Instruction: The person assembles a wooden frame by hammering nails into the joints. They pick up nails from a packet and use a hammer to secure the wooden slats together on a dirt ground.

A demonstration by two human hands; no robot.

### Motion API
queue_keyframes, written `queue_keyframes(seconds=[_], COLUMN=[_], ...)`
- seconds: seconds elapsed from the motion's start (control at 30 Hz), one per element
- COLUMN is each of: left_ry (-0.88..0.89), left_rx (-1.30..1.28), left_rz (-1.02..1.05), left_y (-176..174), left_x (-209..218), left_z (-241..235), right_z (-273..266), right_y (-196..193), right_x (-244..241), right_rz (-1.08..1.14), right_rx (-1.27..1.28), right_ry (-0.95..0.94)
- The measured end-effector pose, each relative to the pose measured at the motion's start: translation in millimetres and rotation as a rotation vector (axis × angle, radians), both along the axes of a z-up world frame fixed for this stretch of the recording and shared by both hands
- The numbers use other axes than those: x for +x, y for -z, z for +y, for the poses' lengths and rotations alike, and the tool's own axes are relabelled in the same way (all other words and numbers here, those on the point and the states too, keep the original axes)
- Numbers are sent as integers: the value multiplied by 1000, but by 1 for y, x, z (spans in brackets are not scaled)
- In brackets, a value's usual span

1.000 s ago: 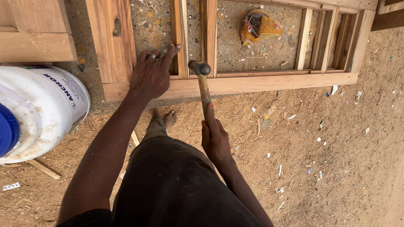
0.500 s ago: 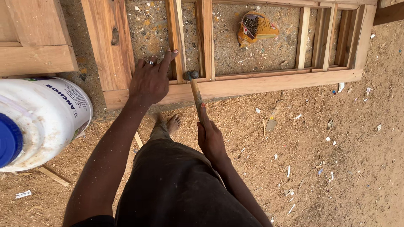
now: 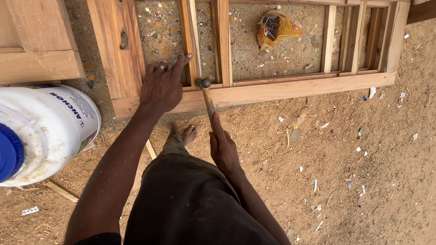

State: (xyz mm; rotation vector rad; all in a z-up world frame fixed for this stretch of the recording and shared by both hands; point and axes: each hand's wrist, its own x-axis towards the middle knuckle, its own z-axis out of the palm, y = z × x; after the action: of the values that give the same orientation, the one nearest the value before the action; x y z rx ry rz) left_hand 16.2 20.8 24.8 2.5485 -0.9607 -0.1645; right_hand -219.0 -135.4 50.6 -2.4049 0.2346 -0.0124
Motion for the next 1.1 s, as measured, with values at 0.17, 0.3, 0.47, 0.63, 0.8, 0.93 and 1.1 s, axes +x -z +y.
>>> queue_keyframes(seconds=[0.17, 0.3, 0.47, 0.63, 0.8, 0.93, 1.1], left_ry=[4, 8, 9, -10, -22, 4, -16], left_rx=[55, 12, 51, -44, -39, 104, 55], left_rz=[64, -11, 93, -36, -106, 66, 84], left_y=[6, 7, -2, 9, 8, 0, 3], left_x=[-8, -7, -9, -11, -4, -9, -9], left_z=[-1, 1, -4, 4, 3, 2, 2], right_z=[0, 1, 6, 4, 2, 0, -6], right_y=[14, 33, 25, 22, 22, 22, 33], right_x=[-25, -15, -19, -22, -6, -5, -16], right_rz=[-115, 91, -48, -188, 70, -204, 138], right_rx=[-70, -51, -48, -124, -68, -91, -95], right_ry=[49, 33, 35, 9, -28, -12, 8])
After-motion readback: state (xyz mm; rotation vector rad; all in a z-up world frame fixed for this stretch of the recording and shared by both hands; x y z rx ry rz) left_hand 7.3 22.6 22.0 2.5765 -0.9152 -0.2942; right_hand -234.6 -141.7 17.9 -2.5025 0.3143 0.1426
